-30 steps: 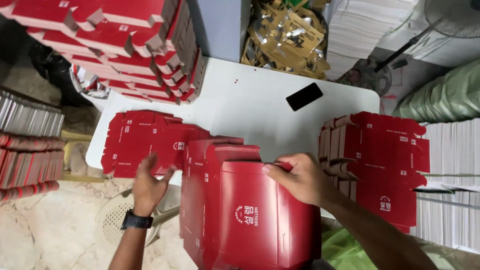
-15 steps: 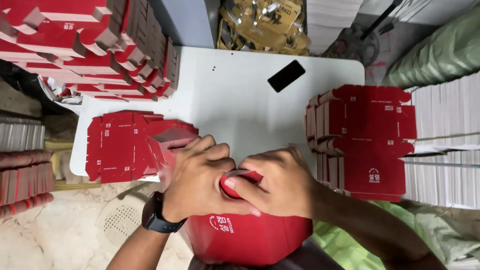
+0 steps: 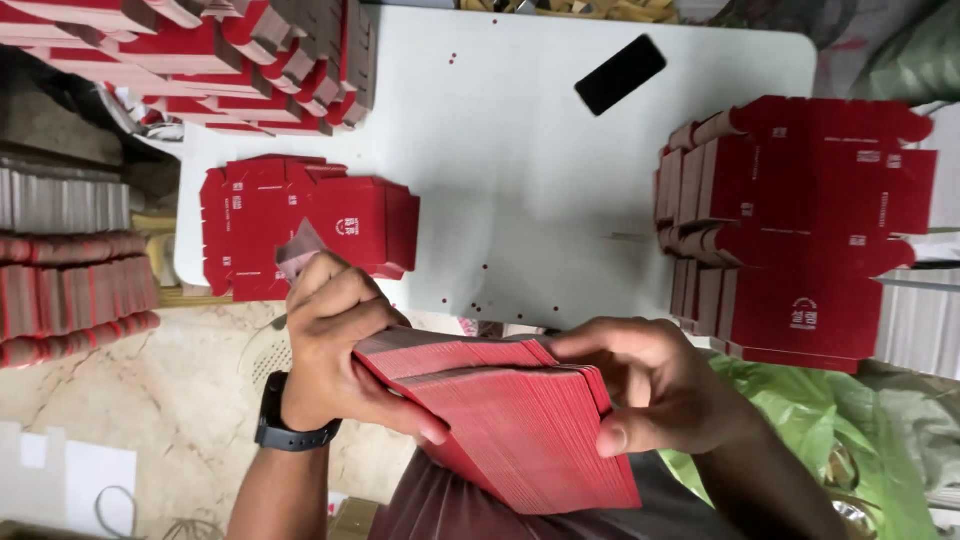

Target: Organizing and stacking flat-packed red cardboard boxes on a work table in a factory setting.

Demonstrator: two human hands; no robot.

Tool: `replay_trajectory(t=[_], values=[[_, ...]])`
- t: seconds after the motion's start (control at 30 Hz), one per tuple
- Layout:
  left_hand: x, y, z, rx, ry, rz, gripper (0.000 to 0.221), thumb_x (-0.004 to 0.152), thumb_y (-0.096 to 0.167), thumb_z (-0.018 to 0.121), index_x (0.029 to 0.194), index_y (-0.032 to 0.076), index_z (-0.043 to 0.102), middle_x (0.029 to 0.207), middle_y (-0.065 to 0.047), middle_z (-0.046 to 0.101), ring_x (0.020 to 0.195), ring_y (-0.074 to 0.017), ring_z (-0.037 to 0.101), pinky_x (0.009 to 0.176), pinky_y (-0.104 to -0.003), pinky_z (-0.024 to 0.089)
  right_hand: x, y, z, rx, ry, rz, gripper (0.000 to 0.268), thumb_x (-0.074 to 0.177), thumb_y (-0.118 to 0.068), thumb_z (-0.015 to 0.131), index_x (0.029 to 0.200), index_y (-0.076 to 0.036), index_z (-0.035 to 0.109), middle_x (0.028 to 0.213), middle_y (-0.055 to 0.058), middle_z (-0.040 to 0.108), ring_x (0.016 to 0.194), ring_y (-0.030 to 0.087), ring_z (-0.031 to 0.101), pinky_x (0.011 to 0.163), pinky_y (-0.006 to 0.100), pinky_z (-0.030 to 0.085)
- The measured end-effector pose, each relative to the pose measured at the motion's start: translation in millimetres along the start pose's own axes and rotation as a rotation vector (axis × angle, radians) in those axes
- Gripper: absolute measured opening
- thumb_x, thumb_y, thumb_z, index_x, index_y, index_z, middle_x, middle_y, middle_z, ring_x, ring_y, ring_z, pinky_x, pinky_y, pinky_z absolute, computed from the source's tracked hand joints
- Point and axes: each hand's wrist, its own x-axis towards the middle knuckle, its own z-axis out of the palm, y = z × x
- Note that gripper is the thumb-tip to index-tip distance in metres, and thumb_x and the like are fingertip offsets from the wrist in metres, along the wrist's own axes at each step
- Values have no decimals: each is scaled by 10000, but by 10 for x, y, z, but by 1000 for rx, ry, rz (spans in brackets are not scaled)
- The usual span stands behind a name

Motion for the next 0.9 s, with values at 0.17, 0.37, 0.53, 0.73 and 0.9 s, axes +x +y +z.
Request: replay_trajectory(t=[0.17,0.37,0.53,0.73,0.9], values=[[43,66,37,19,6,5,832,476,905,584,635,88,587,664,-9,433,694,-205,363,699,-365,315,-26,16,-91,-1,-12,-10,541,928,-145,832,1378,9,575,1265,184,701,1129,284,717,935,391,586],[70,193,96,54,3,-8,824,492,913,548,638,103,588,668,0,448,679,-190,369,669,-347,317,-109,-67,-149,61,30,82,526,871,-113,848,1326,12,614,1150,161,722,997,234,695,830,339,548],[90,315,152,94,-27,-51,854,473,923,540,676,98,625,688,-9,447,686,-200,380,682,-363,317,-112,-178,-245,88,-80,19,465,947,-44,747,1357,43,544,1185,199,732,500,38,440,375,188,292],[161,424,359,118,-20,-54,888,466,932,543,678,72,606,697,-20,446,688,-213,380,683,-375,321,-172,-372,-380,-659,180,-35,416,834,106,402,1046,-9,741,1049,115,801,986,208,784,873,270,604],[284,510,528,83,-38,-51,912,384,938,587,671,72,578,685,-8,383,702,-202,320,678,-361,282,-340,-451,-483,-464,64,32,765,644,-728,793,1015,-121,511,969,-7,539,780,98,468,678,236,377]])
